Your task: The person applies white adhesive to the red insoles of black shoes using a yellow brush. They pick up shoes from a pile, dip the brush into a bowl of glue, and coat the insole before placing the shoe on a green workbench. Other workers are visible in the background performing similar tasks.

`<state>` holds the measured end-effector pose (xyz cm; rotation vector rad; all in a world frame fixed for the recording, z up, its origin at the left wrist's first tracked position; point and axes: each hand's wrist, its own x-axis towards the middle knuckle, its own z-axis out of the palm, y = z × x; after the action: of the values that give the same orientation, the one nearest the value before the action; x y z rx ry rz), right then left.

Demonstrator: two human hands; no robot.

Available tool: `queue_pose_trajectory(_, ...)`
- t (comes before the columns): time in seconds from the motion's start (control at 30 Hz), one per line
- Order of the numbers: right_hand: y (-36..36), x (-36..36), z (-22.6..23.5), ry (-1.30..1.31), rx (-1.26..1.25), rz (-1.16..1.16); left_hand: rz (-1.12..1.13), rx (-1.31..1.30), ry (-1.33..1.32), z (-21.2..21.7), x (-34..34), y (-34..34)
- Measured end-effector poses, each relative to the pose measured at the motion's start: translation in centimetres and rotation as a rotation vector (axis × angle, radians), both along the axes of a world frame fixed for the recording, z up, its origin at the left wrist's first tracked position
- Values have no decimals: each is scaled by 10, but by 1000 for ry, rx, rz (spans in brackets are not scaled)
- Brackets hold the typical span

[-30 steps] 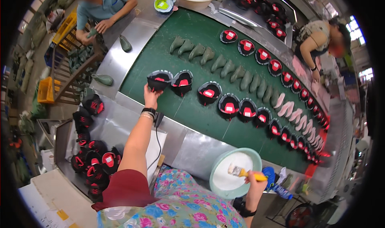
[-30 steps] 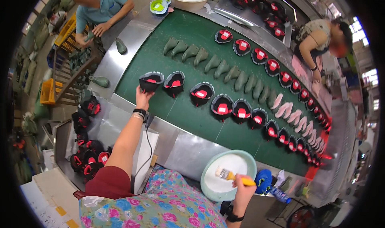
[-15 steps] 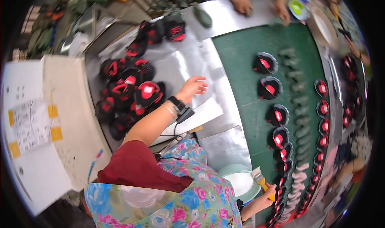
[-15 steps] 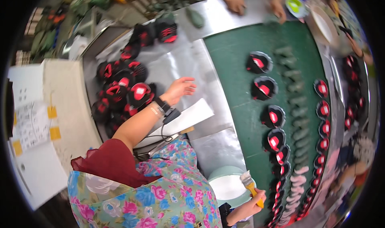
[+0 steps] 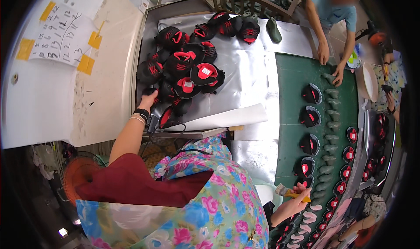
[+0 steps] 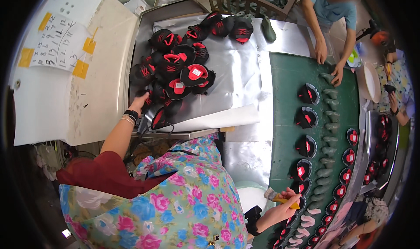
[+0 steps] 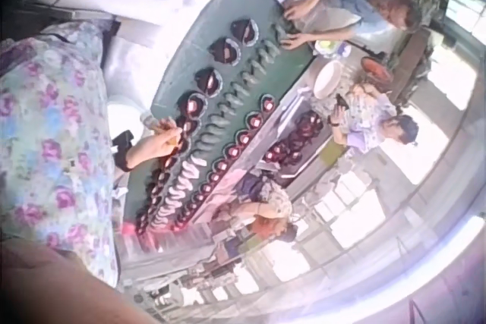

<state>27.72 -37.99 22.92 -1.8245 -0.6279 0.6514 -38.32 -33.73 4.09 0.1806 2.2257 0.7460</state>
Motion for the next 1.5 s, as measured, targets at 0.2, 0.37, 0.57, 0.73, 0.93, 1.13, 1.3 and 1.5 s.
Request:
queue_pose_trajectory(0.2,-40,-7,10,-37,-30,-71,-60,-276,-764,17,52,-6)
queue_pose_trajectory(0.37,-61,-14,4,-64,-37,-106,-94,-122,-1083,5,94,42)
queue_pose_trajectory(0.57,-68,-25,7,-41,13,-103,-450,194,-1264,-11,212,118)
queue_pose_trajectory(0.73,-77,-21,5,-69,-63,-148,-491,238,-1134,3,247,159)
queue_pose_trajectory(0.93,-74,-22,1,-72,-87,-188,-470,490,430,9,126,123)
queue_pose_trajectory(1.13,-43,-21,-4,-5,-45,-111,160,-222,407,-33,-9,35)
queue_pose_trajectory(1.3,-39,-22,5,-63,-55,-88,-106,-571,403,-76,10,48)
queue_pose_trajectory(1.5,-57,-13,-7,-55,-126,-120,12,-152,189,-106,21,108)
